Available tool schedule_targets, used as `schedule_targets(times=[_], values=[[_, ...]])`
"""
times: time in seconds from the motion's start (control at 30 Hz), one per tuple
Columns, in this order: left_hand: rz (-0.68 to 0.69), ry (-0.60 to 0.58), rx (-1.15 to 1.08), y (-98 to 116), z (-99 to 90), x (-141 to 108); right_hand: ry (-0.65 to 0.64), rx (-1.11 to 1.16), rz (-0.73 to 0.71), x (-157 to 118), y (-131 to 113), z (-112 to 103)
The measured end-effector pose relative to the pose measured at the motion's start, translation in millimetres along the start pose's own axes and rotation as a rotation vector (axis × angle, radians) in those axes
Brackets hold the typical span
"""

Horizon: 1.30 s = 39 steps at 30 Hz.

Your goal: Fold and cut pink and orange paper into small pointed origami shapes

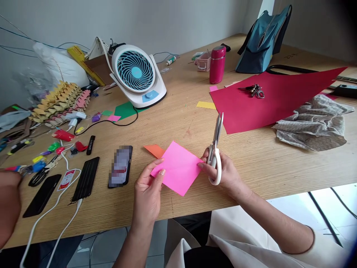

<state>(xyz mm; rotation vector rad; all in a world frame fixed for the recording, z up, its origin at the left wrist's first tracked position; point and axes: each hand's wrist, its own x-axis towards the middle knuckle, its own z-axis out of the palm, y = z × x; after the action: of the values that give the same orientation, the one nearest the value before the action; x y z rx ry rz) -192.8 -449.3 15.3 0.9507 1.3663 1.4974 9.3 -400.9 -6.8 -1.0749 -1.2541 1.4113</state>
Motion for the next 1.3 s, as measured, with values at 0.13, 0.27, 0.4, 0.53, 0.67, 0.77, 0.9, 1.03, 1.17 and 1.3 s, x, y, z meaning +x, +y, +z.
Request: schedule_targets(times=[0.13,0.27,0.4,0.53,0.67,0.77,0.9,1.03,1.17,1.3], values=[[0.025,-0.125,0.128,14,-15.6,16,-0.091,-0.025,-0.052,1,5,-3],[-0.147,-0.348,0.209,20,-20.1,24,-0.165,-0.015,-0.064,1,5,-3],[-0.176,-0.315,0.261,12,-17.7,23,-0.181,-0.008,-0.060,0,5,-2],[-0.187,-0.244,0.254,7,-15.1,20,-0.147,0.002,-0.032,1,4,-1],[-0.203,-0.193,0.236,9,-12.8,17,-0.130,-0.016,-0.035,1,3,0],[-0.214,-0.162,0.202,9,-10.6,15,-0.138,-0.021,-0.032,1,3,-1],[-0.216,-0.148,0.163,7,-7.5,12,-0.111,-0.037,-0.052,2,6,-1],[-0.236,-0.132,0.117,7,-5.1,9,-0.108,0.008,-0.058,3,7,-1],[-0.245,-0.137,0.111,6,-3.5,9,-0.082,0.003,-0.039,3,4,-1],[-0.250,-0.151,0.111,5,-2.4,10,-0.048,0.020,0.000,3,2,0]])
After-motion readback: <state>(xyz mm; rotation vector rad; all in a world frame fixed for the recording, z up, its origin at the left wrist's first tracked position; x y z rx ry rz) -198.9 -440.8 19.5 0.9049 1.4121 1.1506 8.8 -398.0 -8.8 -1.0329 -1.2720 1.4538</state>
